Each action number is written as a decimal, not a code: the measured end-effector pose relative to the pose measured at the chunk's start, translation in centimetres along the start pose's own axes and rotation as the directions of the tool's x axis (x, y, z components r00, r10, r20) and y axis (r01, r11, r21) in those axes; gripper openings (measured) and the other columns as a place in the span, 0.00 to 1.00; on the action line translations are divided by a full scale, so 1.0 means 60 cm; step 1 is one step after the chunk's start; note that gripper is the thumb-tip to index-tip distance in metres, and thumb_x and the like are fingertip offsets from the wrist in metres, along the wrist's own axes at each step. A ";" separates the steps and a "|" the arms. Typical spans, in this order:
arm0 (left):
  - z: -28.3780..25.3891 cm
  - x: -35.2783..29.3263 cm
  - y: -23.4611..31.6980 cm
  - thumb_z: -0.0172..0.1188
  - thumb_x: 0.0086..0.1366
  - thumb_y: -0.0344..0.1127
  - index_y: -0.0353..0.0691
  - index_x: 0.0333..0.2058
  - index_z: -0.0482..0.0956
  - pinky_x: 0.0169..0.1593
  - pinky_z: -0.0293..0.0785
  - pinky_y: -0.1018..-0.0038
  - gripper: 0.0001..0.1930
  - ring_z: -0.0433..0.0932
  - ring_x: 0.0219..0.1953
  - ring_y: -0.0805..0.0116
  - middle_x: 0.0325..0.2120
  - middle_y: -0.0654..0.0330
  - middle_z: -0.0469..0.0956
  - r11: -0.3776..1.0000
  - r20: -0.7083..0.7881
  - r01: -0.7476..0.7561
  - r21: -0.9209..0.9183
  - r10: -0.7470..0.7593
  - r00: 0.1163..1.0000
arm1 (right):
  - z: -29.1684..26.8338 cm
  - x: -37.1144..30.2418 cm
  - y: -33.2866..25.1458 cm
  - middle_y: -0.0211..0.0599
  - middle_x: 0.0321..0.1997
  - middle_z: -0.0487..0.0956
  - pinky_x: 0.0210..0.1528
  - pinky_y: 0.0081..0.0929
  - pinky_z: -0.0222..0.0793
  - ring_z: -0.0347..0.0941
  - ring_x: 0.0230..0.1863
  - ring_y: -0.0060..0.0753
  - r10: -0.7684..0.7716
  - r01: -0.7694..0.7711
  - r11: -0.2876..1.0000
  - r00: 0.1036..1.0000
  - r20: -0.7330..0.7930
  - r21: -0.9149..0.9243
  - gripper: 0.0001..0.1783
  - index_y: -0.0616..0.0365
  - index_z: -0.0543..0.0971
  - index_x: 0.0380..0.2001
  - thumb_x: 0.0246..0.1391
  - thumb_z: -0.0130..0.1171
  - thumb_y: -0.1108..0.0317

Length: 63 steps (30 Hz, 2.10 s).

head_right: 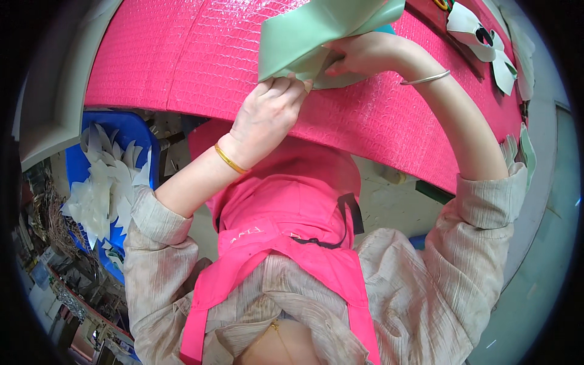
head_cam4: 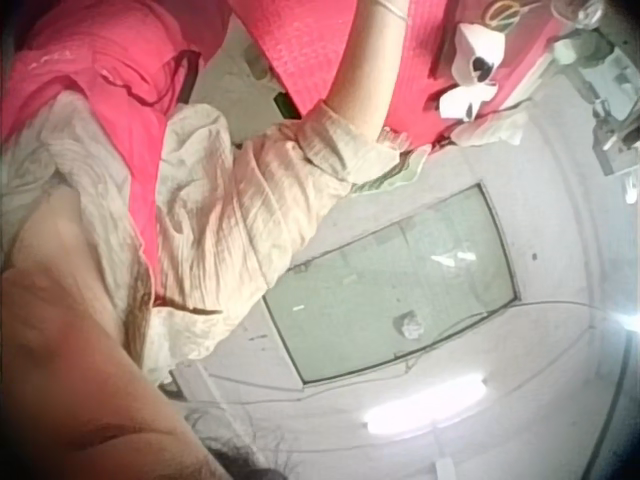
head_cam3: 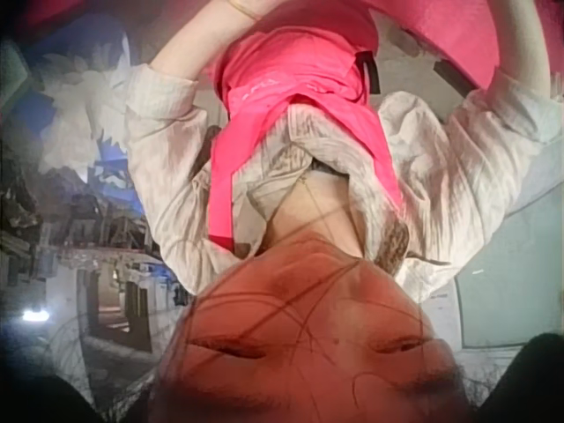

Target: The person assembles shoe components by hand on a pink work surface. They pick up a white shoe upper and a green insole, align them, and press the edges together to secure the fit. The person repeats this process with a second pair of components, handling each item individually and inspecting the seams.

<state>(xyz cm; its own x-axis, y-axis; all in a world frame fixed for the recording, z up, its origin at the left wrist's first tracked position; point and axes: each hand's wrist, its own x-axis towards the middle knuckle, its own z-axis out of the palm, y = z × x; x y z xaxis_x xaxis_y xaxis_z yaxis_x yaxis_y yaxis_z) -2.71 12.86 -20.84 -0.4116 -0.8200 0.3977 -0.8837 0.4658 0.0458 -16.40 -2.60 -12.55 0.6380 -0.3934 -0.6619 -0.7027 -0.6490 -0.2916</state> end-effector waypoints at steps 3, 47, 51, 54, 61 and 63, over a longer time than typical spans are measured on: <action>-0.003 0.006 0.001 0.52 0.47 0.30 0.34 0.39 0.75 0.47 0.63 0.76 0.18 0.68 0.40 0.69 0.32 0.61 0.69 1.000 -0.021 -0.002 0.001 0.002 1.000 | -0.005 0.003 0.005 0.45 0.39 0.76 0.44 0.33 0.66 0.72 0.42 0.42 -0.011 0.011 0.993 1.000 0.005 -0.117 0.24 0.57 0.70 0.48 0.46 0.57 0.61; 0.052 0.064 0.087 0.55 0.54 0.42 0.37 0.49 0.69 0.52 0.63 0.63 0.24 0.66 0.45 0.59 0.42 0.56 0.67 0.949 -0.006 0.315 0.008 -0.315 0.949 | 0.022 0.041 0.083 0.45 0.29 0.76 0.37 0.34 0.69 0.74 0.34 0.45 -0.540 0.387 0.794 0.804 -0.250 -0.469 0.19 0.62 0.73 0.36 0.35 0.62 0.71; 0.057 0.081 0.089 0.55 0.55 0.42 0.36 0.49 0.68 0.51 0.62 0.56 0.24 0.65 0.47 0.59 0.42 0.57 0.67 0.945 0.081 0.328 0.009 -0.328 0.941 | 0.024 0.057 0.081 0.49 0.31 0.76 0.38 0.34 0.69 0.74 0.35 0.45 -0.315 0.171 0.774 0.939 -0.136 -0.609 0.23 0.63 0.72 0.39 0.34 0.61 0.72; 0.065 0.091 0.103 0.55 0.55 0.43 0.36 0.49 0.67 0.51 0.62 0.54 0.25 0.65 0.45 0.58 0.43 0.57 0.67 0.939 0.076 0.331 0.089 -0.338 0.938 | 0.014 0.041 0.057 0.49 0.34 0.76 0.39 0.33 0.70 0.74 0.36 0.44 -0.249 0.135 0.780 0.963 -0.104 -0.610 0.24 0.64 0.72 0.41 0.35 0.60 0.73; 0.074 0.109 0.108 0.54 0.56 0.44 0.37 0.50 0.67 0.54 0.56 0.46 0.25 0.64 0.49 0.57 0.48 0.56 0.65 0.918 0.093 0.393 -0.053 -0.387 0.917 | 0.039 0.047 0.114 0.46 0.39 0.75 0.40 0.31 0.69 0.74 0.40 0.40 -0.685 0.101 0.576 0.601 -0.412 -0.811 0.21 0.61 0.73 0.40 0.36 0.58 0.73; 0.077 0.116 0.117 0.54 0.56 0.45 0.37 0.50 0.67 0.54 0.55 0.44 0.26 0.63 0.50 0.57 0.49 0.56 0.64 0.934 0.095 0.354 0.050 -0.357 0.929 | 0.034 0.043 0.107 0.46 0.39 0.75 0.41 0.31 0.69 0.73 0.41 0.40 -0.702 0.050 0.534 0.583 -0.410 -0.844 0.21 0.61 0.73 0.40 0.36 0.57 0.73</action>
<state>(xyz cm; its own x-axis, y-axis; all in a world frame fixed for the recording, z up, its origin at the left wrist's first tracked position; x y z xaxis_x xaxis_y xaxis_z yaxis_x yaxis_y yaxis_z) -12.79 8.89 -21.97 -0.0877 -0.9600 0.2660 -0.9821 0.1280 0.1382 -19.93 -6.46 -17.57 0.9940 -0.0407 0.1015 -0.0777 -0.9159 0.3937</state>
